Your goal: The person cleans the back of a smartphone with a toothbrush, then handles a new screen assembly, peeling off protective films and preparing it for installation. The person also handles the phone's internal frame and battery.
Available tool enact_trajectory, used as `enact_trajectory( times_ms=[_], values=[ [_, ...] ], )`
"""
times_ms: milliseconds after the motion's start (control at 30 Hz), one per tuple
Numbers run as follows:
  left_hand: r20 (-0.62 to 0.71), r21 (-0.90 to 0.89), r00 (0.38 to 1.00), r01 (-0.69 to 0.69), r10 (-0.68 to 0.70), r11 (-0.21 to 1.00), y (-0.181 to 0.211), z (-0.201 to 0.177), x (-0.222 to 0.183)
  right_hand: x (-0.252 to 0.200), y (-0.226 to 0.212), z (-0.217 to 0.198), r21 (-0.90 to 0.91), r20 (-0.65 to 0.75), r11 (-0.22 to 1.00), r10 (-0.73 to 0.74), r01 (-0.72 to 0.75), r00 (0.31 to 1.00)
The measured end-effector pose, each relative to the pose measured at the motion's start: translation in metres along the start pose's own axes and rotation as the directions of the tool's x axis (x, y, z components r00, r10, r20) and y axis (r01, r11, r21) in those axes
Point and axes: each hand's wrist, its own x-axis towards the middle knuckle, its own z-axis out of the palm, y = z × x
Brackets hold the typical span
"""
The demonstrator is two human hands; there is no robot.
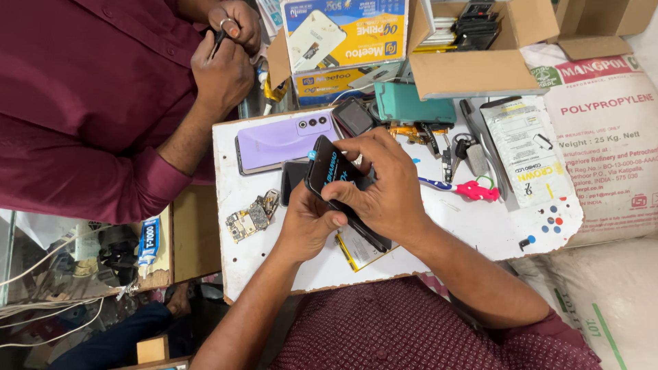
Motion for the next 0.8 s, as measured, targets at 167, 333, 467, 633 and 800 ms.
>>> enact_trajectory(
  times_ms=[167,333,467,633,800],
  values=[
    [-0.028,0.018,1.0,-0.004,0.005,1.0,0.0,0.007,0.001,0.006,-0.005,-0.001,-0.131,0.004,0.991,0.003,-0.003,1.0],
    [-0.041,-0.189,0.999,0.009,-0.017,0.982,0.026,0.019,0.004,0.004,-0.012,-0.014,-0.007,0.122,1.0,0.006,-0.006,0.993],
    [-0.096,-0.274,0.994,0.03,-0.059,0.961,0.037,0.021,0.007,-0.002,-0.011,-0.036,0.059,0.229,0.969,-0.246,0.238,0.942],
    [-0.1,-0.305,0.992,0.046,-0.08,0.951,0.038,0.016,0.011,-0.01,0.004,-0.047,0.218,0.374,0.944,-0.314,0.246,0.873],
    [-0.104,-0.301,0.992,0.043,-0.077,0.953,0.039,0.017,0.012,-0.022,0.02,-0.037,0.188,0.304,0.947,-0.308,0.26,0.901]
  ],
)
